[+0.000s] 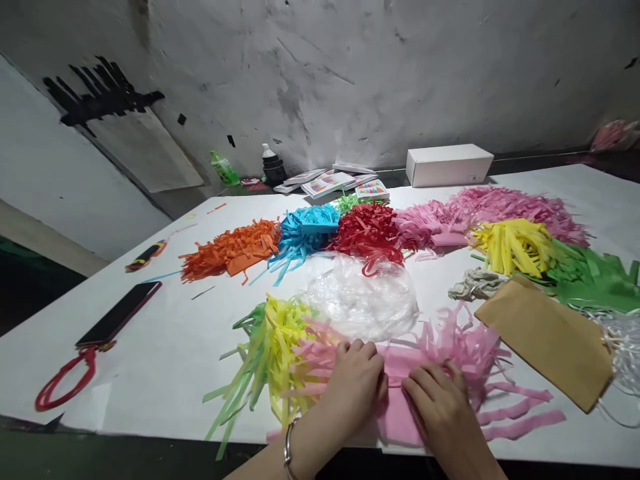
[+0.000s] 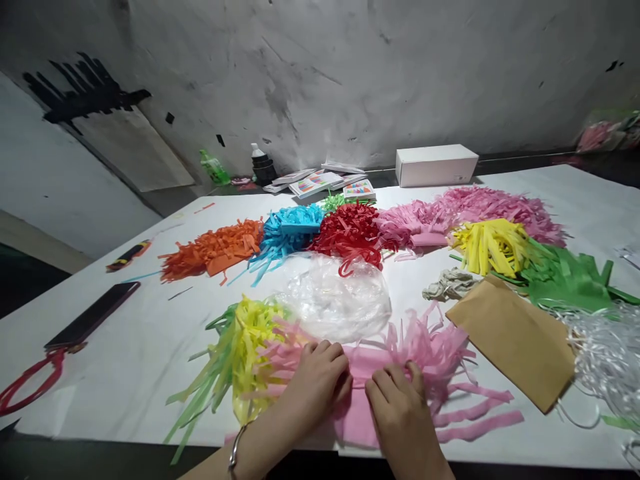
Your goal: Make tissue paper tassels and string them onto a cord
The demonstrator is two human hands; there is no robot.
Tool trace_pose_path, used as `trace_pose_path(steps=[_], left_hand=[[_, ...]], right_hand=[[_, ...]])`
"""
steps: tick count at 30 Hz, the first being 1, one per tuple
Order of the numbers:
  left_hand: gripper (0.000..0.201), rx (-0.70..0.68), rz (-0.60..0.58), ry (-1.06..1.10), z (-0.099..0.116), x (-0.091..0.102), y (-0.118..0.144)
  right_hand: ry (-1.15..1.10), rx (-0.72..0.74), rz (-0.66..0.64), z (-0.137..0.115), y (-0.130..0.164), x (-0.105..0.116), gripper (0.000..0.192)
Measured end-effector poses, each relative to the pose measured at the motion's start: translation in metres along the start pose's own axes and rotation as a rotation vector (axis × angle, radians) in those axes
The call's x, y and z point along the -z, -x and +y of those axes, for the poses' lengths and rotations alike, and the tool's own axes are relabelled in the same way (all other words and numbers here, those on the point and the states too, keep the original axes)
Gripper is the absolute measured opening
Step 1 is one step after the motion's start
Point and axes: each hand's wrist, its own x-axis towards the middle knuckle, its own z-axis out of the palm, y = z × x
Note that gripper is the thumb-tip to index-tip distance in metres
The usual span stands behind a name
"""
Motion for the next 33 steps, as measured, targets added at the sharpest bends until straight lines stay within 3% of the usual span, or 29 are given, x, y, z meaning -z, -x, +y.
trace_pose_path(steps=[4, 6, 8, 16, 24, 33], left_hand=[[0.012, -0.207, 0.121, 0.048, -0.004, 0.003, 0.005], [0.005, -0.322, 0.171, 0.031, -0.004, 0.003, 0.007], [0.008, -0.362, 0.193, 0.012, -0.005, 0.001, 0.006], [0.012, -0.265, 0.123, 0.133, -0.008, -0.011, 0.005], [0.007, -0.251, 0.023, 0.165, -0.006, 0.003, 0.013], [0.003, -0.02, -0.03, 0.129, 0.009, 0.001, 0.007]], right_hand=[[-0.017, -0.021, 0.021, -0.001, -0.002, -0.003, 0.031], [-0.033, -0.043, 0.048, -0.002, -0.002, -0.003, 0.03], [-0.032, -0.038, 0.047, -0.004, -0.003, -0.003, 0.029], [-0.08, -0.002, -0.011, 0.008, 0.002, 0.006, 0.037], [-0.136, 0.008, -0.01, 0.019, 0.014, 0.028, 0.031], [-0.048, -0.23, -0.01, 0.005, 0.013, 0.022, 0.025]])
